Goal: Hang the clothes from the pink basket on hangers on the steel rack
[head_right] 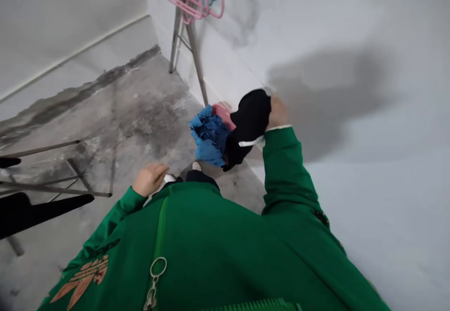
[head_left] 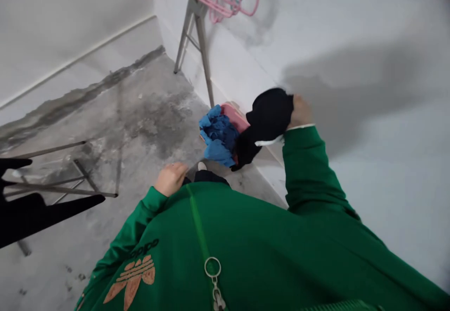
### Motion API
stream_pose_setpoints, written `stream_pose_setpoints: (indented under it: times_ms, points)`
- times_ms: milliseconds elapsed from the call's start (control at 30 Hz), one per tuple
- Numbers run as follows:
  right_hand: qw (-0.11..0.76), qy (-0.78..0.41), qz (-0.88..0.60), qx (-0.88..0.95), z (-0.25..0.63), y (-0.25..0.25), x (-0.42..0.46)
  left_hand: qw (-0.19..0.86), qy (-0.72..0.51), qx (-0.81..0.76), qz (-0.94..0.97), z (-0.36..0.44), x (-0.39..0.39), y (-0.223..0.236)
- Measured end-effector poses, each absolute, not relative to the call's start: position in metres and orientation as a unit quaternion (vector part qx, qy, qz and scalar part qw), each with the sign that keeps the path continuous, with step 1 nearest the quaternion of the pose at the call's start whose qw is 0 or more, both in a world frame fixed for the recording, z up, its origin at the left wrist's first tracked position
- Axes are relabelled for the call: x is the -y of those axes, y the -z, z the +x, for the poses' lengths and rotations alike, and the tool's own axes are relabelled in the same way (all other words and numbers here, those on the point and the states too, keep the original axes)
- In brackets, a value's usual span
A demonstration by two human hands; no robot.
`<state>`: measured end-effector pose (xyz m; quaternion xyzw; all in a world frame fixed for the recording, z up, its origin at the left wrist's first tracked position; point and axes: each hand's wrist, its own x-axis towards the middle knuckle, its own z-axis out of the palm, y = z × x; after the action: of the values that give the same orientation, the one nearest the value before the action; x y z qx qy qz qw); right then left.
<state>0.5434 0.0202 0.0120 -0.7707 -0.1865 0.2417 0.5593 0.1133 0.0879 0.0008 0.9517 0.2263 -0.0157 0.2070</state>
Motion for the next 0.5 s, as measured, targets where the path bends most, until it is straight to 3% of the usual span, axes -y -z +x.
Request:
stream_pose_setpoints:
  times_ms: [100,233,400,500]
  points:
    - [0.638,-0.198,-0.717,0.200,0.533,-0.086,-0.039,0.234,-0.055,-0.203,0.949,0.141,-0.122,-0.024]
    - [0.726,-0.301,-0.556,0.271,0.479,-0.165,-0.065,0.339,-0.134,-0.171,0.915,0.185,-0.153,-0.067]
    - [0.705,-0.489,-0.399,0.324,0.388,-0.225,-0.096,0.502,-0.183,-0.156,0.831,0.222,-0.158,-0.097]
    - [0.684,-0.578,-0.296,0.332,0.347,-0.242,-0.124,0.578,-0.288,-0.230,0.728,0.222,-0.163,-0.101]
